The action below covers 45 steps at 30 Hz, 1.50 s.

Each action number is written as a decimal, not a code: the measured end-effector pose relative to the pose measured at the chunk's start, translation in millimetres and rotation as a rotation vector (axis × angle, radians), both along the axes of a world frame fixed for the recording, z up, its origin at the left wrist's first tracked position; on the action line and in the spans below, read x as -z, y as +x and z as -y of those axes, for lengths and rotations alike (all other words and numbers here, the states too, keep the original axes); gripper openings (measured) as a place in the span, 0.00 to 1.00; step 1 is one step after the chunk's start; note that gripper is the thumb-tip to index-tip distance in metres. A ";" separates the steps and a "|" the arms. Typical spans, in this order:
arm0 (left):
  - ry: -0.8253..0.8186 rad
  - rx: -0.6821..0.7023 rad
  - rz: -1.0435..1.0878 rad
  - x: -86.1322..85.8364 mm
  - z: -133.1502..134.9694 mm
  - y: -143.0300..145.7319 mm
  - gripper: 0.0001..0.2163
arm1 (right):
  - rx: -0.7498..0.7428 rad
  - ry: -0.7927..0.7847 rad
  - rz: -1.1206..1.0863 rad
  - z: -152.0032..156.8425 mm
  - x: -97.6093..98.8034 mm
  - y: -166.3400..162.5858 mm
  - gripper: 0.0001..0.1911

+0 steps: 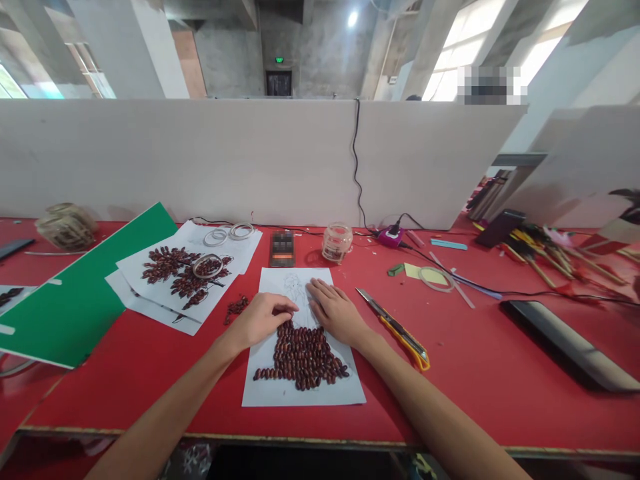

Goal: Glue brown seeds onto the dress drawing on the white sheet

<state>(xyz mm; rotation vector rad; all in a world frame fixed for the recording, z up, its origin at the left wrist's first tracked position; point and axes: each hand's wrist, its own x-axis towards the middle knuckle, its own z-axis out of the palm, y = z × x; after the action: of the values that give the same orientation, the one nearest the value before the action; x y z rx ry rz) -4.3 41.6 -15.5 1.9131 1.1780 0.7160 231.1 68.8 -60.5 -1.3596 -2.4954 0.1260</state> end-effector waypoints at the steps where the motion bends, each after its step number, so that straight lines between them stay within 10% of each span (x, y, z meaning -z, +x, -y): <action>1: 0.014 -0.001 -0.014 -3.7 -0.1 -0.4 0.11 | 0.001 -0.003 0.000 0.1 -0.1 0.0 0.26; 32: -0.065 0.519 -0.364 -25.1 -51.0 16.9 0.10 | 0.003 -0.009 -0.008 -0.6 0.1 -0.5 0.26; 45: 0.165 0.254 -0.515 -30.9 -20.9 22.9 0.07 | 0.003 -0.005 -0.007 -0.8 0.6 -0.2 0.26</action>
<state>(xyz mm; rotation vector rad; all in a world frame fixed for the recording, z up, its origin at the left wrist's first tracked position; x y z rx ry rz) 18.5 62.5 15.4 2.4224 1.1647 0.1873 230.9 69.6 -61.2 -1.3623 -2.4887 0.1362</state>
